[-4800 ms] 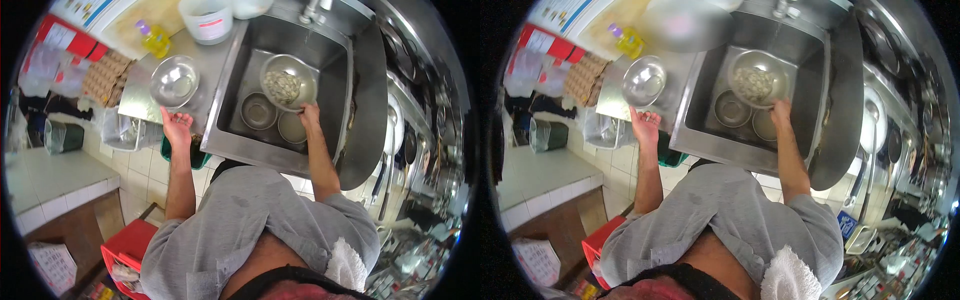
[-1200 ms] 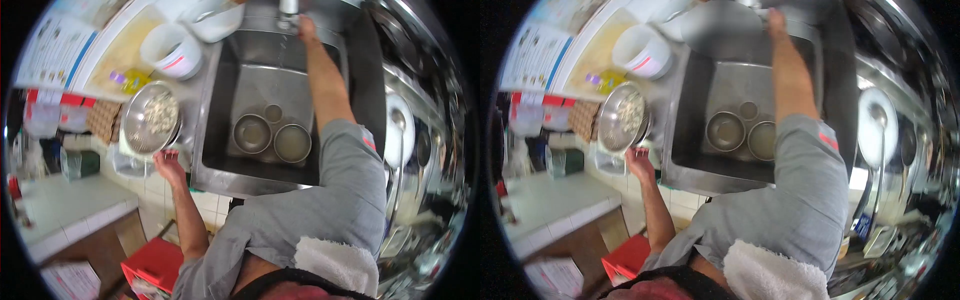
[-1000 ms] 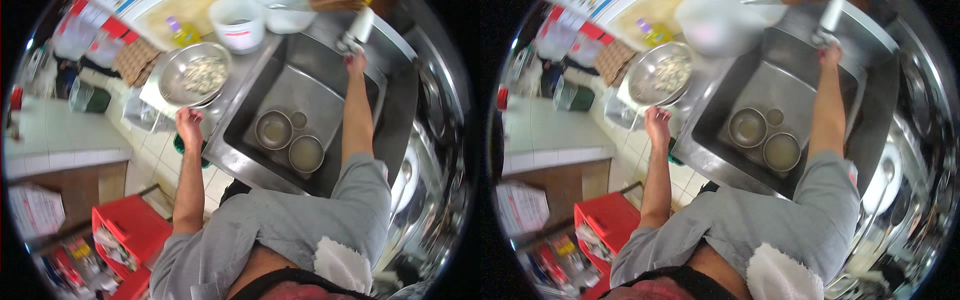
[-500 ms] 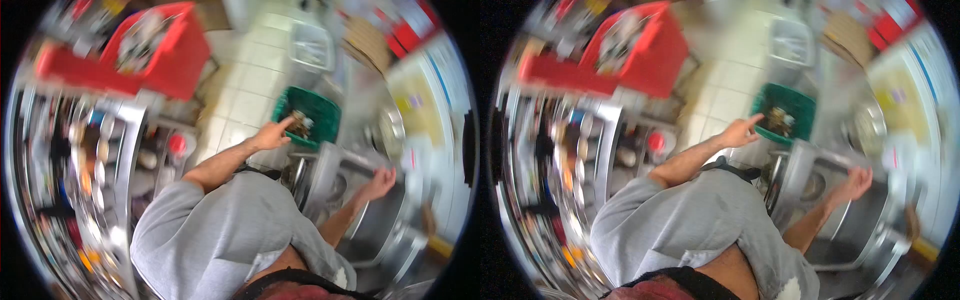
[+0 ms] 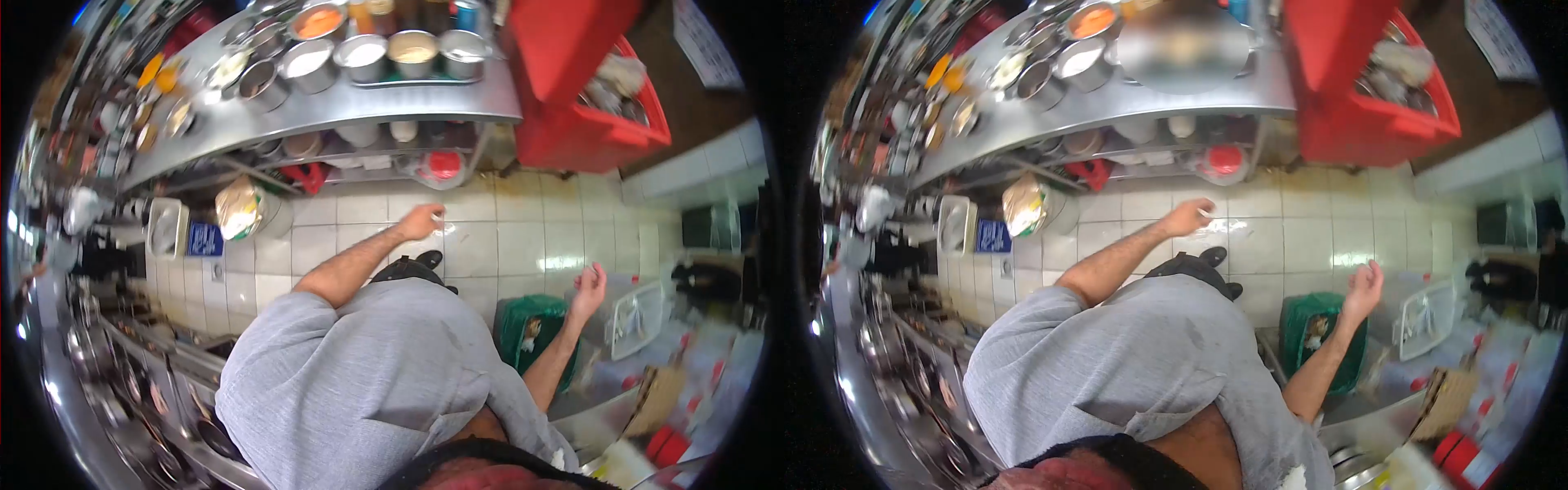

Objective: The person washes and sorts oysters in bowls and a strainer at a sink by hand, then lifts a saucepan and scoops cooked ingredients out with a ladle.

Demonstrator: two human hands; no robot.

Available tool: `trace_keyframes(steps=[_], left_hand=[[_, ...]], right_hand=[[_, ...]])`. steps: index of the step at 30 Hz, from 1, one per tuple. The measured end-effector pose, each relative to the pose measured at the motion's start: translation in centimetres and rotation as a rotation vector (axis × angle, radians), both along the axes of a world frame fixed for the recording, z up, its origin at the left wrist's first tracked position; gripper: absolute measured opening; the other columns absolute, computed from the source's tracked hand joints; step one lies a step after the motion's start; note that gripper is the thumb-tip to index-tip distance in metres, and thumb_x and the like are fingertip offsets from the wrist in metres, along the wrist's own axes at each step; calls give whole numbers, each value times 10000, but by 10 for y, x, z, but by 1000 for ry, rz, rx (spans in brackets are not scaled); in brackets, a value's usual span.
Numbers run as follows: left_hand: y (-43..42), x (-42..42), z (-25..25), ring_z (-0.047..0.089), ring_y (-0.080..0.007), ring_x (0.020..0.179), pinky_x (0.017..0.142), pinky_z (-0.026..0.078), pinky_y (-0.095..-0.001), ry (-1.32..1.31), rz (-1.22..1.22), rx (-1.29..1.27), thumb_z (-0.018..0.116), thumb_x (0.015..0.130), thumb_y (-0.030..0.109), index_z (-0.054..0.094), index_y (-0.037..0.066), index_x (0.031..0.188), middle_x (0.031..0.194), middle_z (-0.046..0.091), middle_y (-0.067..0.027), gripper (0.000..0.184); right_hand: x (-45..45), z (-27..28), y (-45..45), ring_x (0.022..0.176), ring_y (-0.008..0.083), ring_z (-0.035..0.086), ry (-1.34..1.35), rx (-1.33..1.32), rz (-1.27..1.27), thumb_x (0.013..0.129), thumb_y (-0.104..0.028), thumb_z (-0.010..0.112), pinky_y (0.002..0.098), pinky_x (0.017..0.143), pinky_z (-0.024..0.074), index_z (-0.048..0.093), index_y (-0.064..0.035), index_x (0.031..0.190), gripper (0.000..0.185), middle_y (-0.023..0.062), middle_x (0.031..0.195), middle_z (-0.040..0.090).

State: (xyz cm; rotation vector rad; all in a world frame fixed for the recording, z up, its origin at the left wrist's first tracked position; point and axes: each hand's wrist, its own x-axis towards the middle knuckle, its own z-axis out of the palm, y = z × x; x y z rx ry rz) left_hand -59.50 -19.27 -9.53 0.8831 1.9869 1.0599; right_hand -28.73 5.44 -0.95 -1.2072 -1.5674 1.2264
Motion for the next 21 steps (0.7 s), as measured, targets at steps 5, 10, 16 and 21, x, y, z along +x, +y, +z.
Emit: trace_keyframes(steps=[5, 10, 16, 21], left_hand=[[-128, -89, 15, 594, -127, 627, 543, 480, -260, -164, 846, 177, 619, 773, 130, 566, 34, 832, 743, 603, -47, 125], [-262, -203, 19, 570, -116, 557, 440, 463, -235, -219, 1283, 518, 574, 808, 127, 512, 49, 856, 722, 567, -34, 110], [-387, -367, 56, 579, -230, 614, 470, 506, -314, -190, 1605, 853, 517, 875, 211, 429, 9, 875, 757, 489, -81, 220], [-464, -492, 66, 562, -374, 797, 618, 528, -472, -122, 1724, 973, 496, 889, 258, 371, -15, 937, 909, 439, -149, 304]], right_hand=[[-92, -34, 0, 629, 79, 495, -53, -84, 353, 834, -127, 581, 207, 551, 405, 527, -22, 1086, 279, 4, 751, 515], [-146, -57, -45, 586, 85, 495, -189, -154, 506, 835, -130, 581, 212, 500, 393, 529, -38, 1077, 264, 8, 750, 513], [-200, -95, -104, 572, 94, 520, -353, -345, 389, 842, -125, 559, 224, 466, 403, 529, -45, 1073, 246, 25, 753, 523], [-252, -101, -159, 554, 104, 530, -431, -481, 319, 841, -164, 561, 230, 450, 404, 527, -51, 1079, 266, 33, 767, 527]])
